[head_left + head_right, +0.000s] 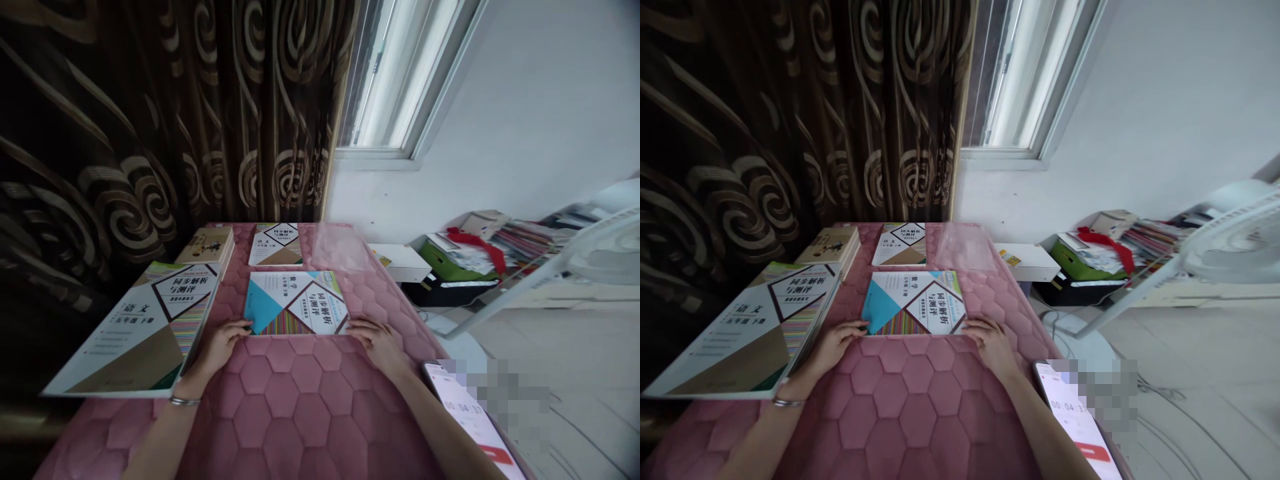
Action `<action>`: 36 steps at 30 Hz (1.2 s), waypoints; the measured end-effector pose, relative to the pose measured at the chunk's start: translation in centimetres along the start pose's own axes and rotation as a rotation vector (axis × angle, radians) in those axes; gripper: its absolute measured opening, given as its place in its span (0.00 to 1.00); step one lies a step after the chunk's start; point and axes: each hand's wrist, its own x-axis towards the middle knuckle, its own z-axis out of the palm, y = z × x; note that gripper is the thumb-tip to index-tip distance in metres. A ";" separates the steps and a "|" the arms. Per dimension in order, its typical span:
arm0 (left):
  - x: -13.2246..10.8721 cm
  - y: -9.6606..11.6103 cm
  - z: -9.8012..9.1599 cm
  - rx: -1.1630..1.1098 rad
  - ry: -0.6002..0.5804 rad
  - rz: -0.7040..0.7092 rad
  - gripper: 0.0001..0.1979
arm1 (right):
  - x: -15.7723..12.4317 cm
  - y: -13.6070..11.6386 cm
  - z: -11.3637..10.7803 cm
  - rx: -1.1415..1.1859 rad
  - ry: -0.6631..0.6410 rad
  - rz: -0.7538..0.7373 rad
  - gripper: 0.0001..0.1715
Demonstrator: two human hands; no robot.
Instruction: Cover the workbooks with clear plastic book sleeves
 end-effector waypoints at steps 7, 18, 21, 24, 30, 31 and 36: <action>0.1 0.6 -0.7 0.054 -0.033 -0.013 0.22 | -0.3 0.4 -0.3 -0.009 -0.039 -0.008 0.24; -0.4 0.3 -0.1 0.091 0.001 -0.028 0.33 | -0.4 1.2 -0.2 -0.025 -0.011 0.057 0.38; -0.3 0.3 -0.4 0.098 -0.009 -0.017 0.32 | -0.3 1.4 -0.2 -0.028 -0.016 0.061 0.38; -0.1 1.2 -0.7 0.143 -0.010 -0.028 0.34 | -0.2 1.0 -0.7 -0.071 -0.004 0.061 0.34; 1.9 6.8 2.8 0.459 0.008 -0.059 0.20 | 0.5 -5.5 -0.4 -0.195 0.022 -0.073 0.17; 2.3 7.8 3.8 0.477 -0.018 -0.024 0.17 | 0.8 -7.0 0.3 -0.168 0.009 -0.107 0.13; 3.7 9.8 7.5 0.524 -0.071 0.057 0.10 | 2.8 -11.8 4.5 -0.063 -0.020 -0.217 0.11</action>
